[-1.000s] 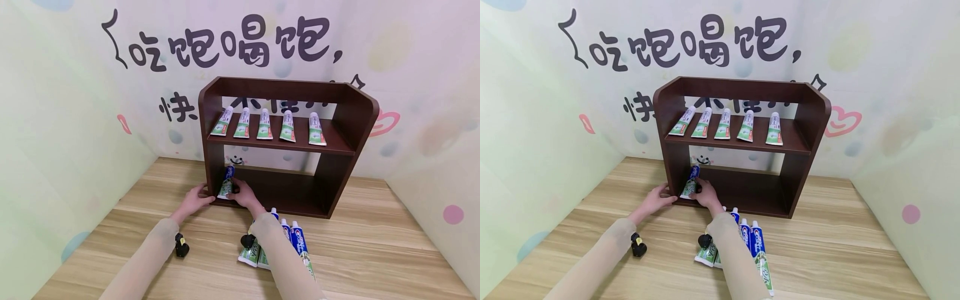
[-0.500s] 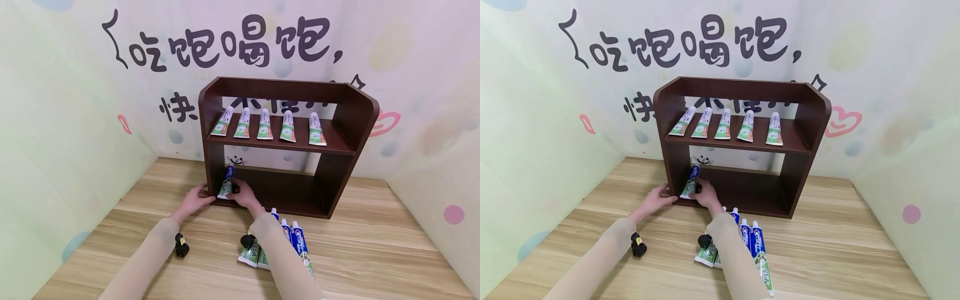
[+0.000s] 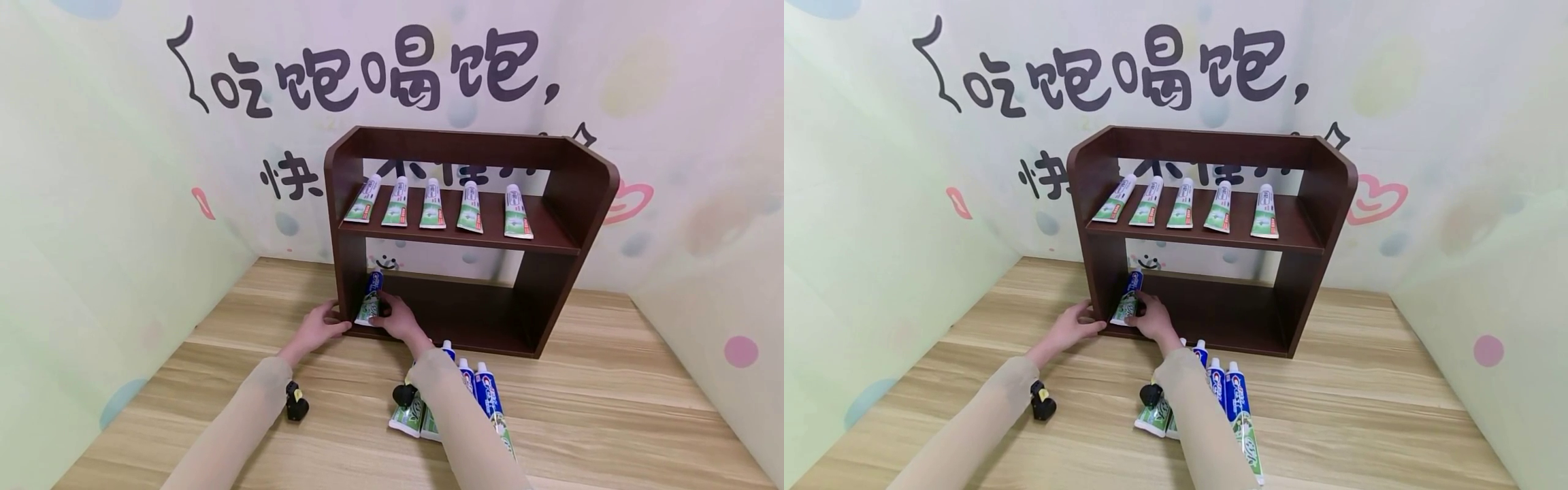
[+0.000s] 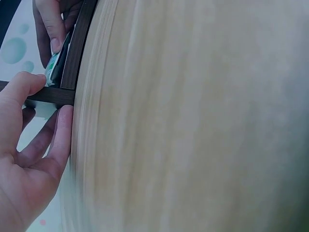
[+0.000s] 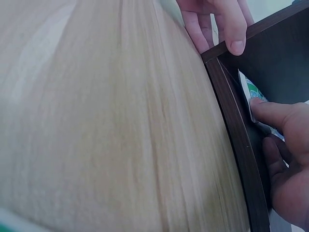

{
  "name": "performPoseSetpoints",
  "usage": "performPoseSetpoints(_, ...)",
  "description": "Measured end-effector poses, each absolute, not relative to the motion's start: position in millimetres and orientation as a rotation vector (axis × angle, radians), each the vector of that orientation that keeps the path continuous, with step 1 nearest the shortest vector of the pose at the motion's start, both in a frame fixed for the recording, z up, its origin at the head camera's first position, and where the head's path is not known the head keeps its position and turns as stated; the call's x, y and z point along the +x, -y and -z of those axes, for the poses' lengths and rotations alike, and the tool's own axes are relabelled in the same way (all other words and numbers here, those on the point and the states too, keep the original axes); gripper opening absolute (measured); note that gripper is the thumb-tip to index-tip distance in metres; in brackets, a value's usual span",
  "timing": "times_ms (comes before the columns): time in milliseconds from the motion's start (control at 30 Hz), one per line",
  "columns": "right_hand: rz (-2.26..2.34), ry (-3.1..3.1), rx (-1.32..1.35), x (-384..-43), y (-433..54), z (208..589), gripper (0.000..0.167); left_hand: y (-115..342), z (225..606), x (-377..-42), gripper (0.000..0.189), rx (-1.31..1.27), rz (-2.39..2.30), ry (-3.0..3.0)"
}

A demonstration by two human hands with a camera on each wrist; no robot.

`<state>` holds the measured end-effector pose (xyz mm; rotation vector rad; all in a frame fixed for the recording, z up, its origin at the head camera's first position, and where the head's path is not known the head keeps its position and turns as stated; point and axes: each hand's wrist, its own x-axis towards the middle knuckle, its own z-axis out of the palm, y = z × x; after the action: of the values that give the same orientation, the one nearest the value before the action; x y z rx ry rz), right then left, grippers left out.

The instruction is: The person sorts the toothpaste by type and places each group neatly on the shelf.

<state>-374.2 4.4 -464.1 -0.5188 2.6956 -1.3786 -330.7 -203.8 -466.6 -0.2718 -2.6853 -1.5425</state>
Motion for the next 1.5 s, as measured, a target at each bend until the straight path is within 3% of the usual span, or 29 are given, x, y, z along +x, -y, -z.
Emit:
performPoseSetpoints(600,1.392,-2.579,-0.674,-361,-18,448,0.067,201,469,-328,0.063,-0.236,1.508,2.679)
performPoseSetpoints(1100,1.375,-2.715,-0.641,-307,-52,423,0.056,203,466,-325,0.068,-0.194,1.440,2.725)
performPoseSetpoints(1500,1.484,-2.794,-0.544,-283,-85,410,0.054,201,464,-325,0.067,-0.182,1.430,2.733)
